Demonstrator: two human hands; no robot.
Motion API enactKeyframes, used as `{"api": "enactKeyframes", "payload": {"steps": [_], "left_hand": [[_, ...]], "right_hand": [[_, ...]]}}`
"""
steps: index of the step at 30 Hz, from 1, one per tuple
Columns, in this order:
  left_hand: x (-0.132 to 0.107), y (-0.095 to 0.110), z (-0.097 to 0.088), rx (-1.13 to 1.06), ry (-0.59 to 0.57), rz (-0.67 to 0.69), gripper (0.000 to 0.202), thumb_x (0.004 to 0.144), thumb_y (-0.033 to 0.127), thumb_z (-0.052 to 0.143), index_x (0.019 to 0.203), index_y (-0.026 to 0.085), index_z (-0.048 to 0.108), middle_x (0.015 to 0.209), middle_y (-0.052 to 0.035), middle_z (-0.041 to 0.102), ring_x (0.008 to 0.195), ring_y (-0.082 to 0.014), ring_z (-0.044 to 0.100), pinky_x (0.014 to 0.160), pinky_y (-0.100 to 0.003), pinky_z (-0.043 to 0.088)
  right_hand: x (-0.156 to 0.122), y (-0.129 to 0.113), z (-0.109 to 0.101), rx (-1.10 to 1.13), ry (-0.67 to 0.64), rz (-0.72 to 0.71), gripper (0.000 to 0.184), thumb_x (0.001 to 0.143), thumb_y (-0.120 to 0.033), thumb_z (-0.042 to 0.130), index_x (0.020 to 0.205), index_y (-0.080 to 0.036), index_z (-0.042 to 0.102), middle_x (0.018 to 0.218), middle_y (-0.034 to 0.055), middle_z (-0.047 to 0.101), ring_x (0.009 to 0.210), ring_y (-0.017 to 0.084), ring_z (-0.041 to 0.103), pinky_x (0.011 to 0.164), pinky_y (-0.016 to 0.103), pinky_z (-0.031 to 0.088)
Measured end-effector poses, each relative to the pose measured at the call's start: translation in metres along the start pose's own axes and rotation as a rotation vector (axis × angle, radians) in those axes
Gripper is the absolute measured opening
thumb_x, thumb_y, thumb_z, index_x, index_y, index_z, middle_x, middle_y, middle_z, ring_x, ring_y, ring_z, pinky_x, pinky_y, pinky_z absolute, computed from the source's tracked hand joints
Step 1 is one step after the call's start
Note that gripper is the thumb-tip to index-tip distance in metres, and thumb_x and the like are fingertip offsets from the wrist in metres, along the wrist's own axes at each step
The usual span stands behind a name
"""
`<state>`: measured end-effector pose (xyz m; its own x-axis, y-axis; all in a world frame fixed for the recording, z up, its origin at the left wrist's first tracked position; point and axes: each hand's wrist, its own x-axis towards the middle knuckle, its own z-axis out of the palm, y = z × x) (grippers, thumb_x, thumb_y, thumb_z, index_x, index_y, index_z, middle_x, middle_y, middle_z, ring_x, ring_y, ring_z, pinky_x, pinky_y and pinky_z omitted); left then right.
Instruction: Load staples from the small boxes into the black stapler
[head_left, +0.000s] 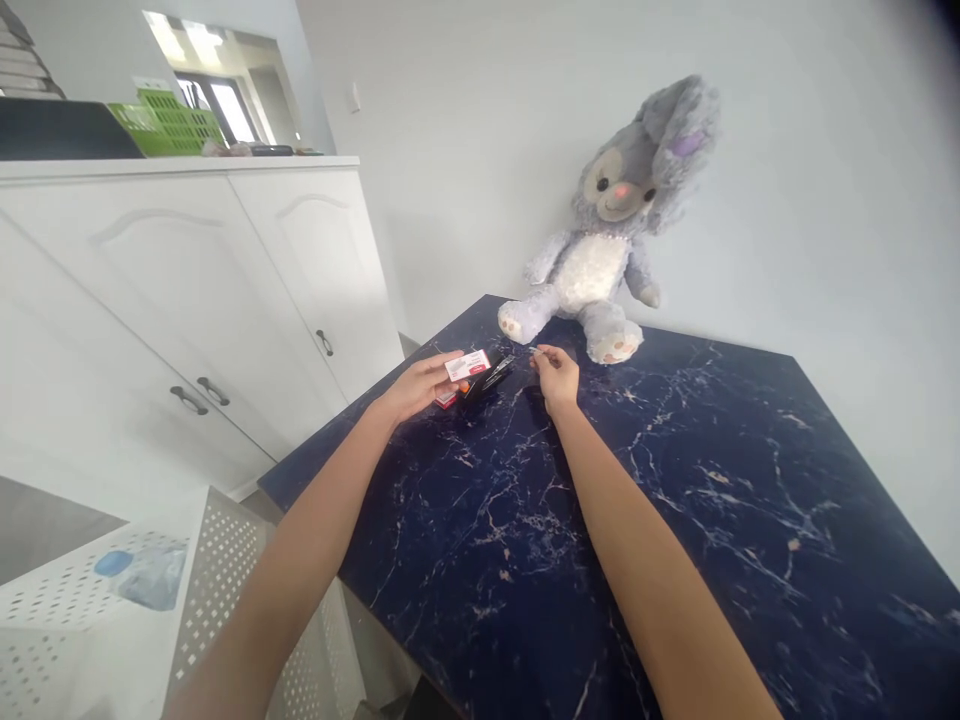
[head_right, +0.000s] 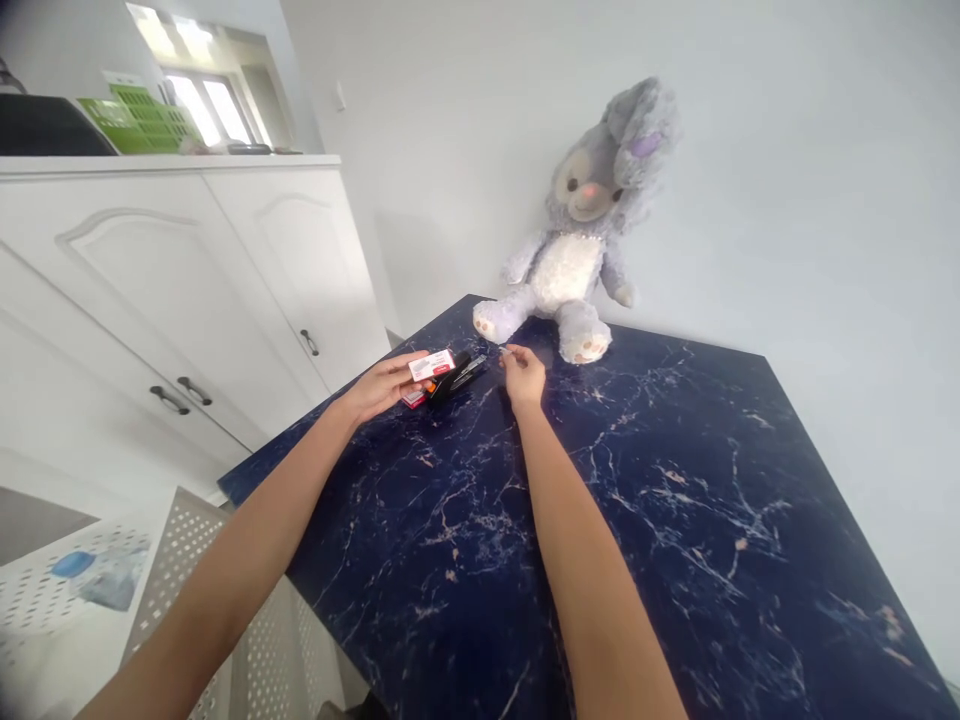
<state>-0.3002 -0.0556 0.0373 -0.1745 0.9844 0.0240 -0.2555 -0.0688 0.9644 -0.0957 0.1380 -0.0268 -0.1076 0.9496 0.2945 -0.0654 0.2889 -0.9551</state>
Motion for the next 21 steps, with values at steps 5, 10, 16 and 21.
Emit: {"api": "enactKeyframes", "payload": {"steps": [5, 10, 16, 21], "left_hand": [[-0.001, -0.003, 0.010, 0.166, 0.013, 0.055, 0.048, 0.086, 0.028, 0.080, 0.131, 0.016, 0.070, 0.114, -0.0155, 0.076, 0.081, -0.0163, 0.073, 0.073, -0.027, 0.059], [-0.002, -0.011, 0.028, 0.458, 0.044, 0.123, 0.050, 0.087, 0.034, 0.078, 0.132, 0.016, 0.069, 0.094, -0.0111, 0.078, 0.074, -0.0171, 0.072, 0.063, -0.026, 0.056], [-0.003, -0.025, 0.049, 0.573, -0.077, 0.181, 0.044, 0.088, 0.038, 0.074, 0.126, 0.017, 0.072, 0.106, -0.0108, 0.077, 0.076, -0.0188, 0.073, 0.067, -0.032, 0.061], [-0.006, -0.029, 0.060, 0.578, -0.046, 0.214, 0.038, 0.090, 0.033, 0.071, 0.123, 0.015, 0.073, 0.100, -0.0103, 0.078, 0.073, -0.0182, 0.073, 0.067, -0.032, 0.062]], "right_hand": [[-0.056, -0.023, -0.028, 0.262, -0.072, 0.123, 0.031, 0.074, -0.042, 0.071, 0.096, -0.021, 0.068, 0.081, 0.0019, 0.074, 0.073, 0.019, 0.073, 0.077, 0.038, 0.064], [-0.085, -0.045, -0.047, 0.477, -0.147, 0.219, 0.024, 0.070, -0.034, 0.075, 0.089, -0.020, 0.070, 0.085, 0.0036, 0.075, 0.082, 0.020, 0.074, 0.089, 0.039, 0.062], [-0.086, -0.046, -0.039, 0.323, -0.207, 0.128, 0.035, 0.069, -0.043, 0.082, 0.092, -0.020, 0.069, 0.085, 0.0030, 0.076, 0.077, 0.018, 0.072, 0.084, 0.037, 0.062], [-0.084, -0.039, -0.037, 0.105, -0.221, 0.019, 0.027, 0.075, -0.043, 0.076, 0.090, -0.021, 0.076, 0.086, 0.0028, 0.077, 0.078, 0.019, 0.071, 0.087, 0.037, 0.059]]}}
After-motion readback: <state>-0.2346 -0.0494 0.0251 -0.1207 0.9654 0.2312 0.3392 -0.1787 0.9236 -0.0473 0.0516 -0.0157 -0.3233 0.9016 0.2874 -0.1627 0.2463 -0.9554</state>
